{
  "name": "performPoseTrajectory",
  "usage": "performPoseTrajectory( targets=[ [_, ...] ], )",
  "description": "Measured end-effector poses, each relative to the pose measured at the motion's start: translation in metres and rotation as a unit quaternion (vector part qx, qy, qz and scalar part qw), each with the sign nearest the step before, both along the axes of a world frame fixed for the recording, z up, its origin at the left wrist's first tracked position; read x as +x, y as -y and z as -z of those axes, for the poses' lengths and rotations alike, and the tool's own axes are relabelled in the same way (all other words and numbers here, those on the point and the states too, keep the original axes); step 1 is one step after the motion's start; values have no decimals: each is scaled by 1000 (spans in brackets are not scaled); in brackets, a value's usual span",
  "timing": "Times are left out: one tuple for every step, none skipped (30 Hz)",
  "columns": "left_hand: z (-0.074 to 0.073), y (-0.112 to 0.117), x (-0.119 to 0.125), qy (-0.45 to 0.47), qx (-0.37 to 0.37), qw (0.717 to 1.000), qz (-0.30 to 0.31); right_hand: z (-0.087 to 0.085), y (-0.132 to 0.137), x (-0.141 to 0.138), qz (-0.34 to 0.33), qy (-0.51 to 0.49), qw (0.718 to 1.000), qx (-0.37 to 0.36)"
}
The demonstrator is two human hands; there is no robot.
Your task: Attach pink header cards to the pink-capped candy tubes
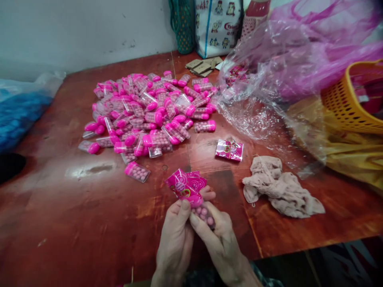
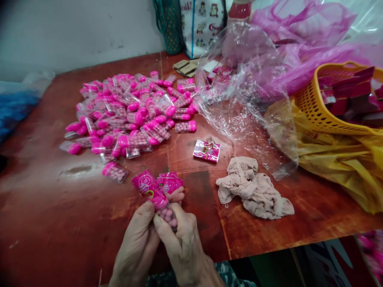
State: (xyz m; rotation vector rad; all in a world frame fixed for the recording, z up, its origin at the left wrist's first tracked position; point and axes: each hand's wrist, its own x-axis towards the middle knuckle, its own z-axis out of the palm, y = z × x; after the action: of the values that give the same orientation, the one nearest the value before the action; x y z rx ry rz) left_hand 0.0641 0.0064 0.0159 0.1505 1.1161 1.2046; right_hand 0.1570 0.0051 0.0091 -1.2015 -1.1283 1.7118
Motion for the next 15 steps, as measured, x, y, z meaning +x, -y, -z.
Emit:
performPoseTrajectory(
  targets=[
    [0, 0, -3, 2, 1, 1000, -6, 1, -1, 0, -2, -39, 999, -18],
    [1, 0, -5, 3, 3, 1000, -8, 2, -3, -1, -8, -82, 996, -40],
    [1, -1, -8, 0, 9, 1000, -8, 3, -4, -2, -13, -125, 990, -62],
    [1, -1, -9, -8, 17, 1000, -6, 4, -5, -3, -17, -163, 983, -82],
    [1, -1, -10, -19, 26, 999, -5, 4, -5, -4, -16, -190, 977, -97],
    [1, -1, -10, -34, 34, 999, -6, 5, -5, -5, -10, -204, 973, -105],
    [1, -1, -9, -50, 39, 998, -9, 5, -4, -6, 0, -205, 973, -108],
    [1, 0, -8, -63, 41, 997, -13, 5, -3, -7, 12, -199, 974, -107],
    [2, 1, -6, -76, 43, 996, -18, 5, -2, -8, 23, -187, 976, -105],
    [2, 2, -4, -87, 42, 995, -22, 5, 0, -8, 33, -170, 980, -101],
    [2, 3, -2, -95, 39, 994, -25, 6, 1, -9, 45, -148, 983, -95],
    [2, 3, 0, -97, 33, 994, -26, 6, 3, -10, 58, -125, 986, -89],
    [2, 4, 1, -94, 25, 995, -25, 6, 4, -10, 70, -101, 989, -82],
    [2, 4, 2, -85, 16, 996, -24, 7, 5, -11, 78, -76, 991, -72],
    [2, 4, 2, -72, 9, 997, -22, 8, 6, -12, 81, -56, 993, -61]
  ],
)
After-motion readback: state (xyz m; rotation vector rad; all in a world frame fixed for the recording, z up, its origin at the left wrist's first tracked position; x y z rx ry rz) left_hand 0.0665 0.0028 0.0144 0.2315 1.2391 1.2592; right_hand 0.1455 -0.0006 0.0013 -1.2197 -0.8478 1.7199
